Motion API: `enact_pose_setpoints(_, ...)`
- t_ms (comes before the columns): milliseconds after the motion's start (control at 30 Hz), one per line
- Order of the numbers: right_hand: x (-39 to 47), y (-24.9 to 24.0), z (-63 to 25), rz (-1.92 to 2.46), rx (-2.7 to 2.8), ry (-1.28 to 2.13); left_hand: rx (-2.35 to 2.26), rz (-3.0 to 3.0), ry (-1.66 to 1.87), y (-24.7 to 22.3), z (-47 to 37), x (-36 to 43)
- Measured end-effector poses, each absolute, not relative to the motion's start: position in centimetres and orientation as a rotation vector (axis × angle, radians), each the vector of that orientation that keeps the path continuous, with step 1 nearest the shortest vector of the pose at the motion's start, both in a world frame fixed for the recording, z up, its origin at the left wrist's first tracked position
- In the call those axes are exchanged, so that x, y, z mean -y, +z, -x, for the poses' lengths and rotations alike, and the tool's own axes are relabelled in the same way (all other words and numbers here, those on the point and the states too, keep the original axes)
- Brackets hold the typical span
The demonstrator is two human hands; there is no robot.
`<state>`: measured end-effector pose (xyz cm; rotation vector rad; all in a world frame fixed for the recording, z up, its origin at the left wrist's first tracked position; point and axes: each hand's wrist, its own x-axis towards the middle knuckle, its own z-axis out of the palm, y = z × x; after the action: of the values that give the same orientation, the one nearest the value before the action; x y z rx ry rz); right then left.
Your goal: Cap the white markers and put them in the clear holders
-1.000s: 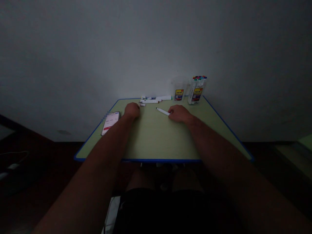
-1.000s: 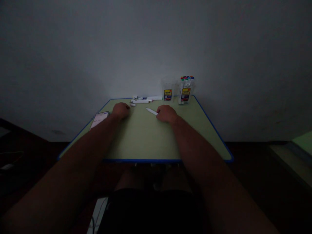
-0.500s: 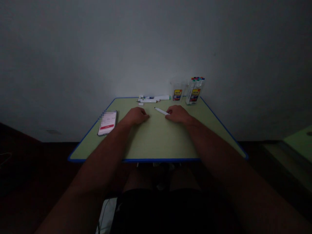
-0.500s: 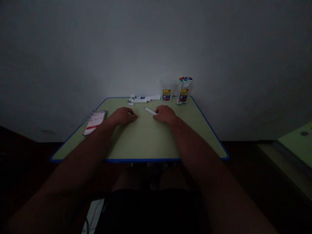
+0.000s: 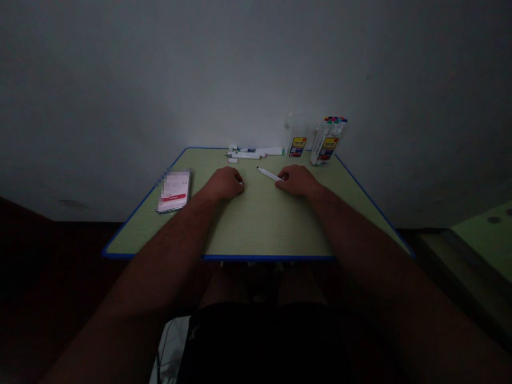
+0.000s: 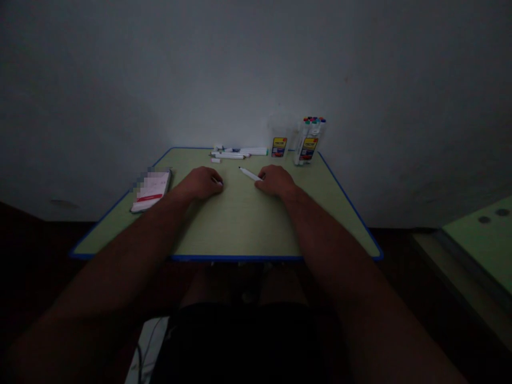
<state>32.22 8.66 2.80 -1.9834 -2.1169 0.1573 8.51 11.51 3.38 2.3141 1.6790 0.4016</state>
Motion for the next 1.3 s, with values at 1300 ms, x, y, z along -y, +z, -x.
enact_pose_setpoints(1300,-8.7,2.7,-32.3,1.963,2.11,0.17,-1.413,-2.025,1.053,2.1,-9.0,-12.1)
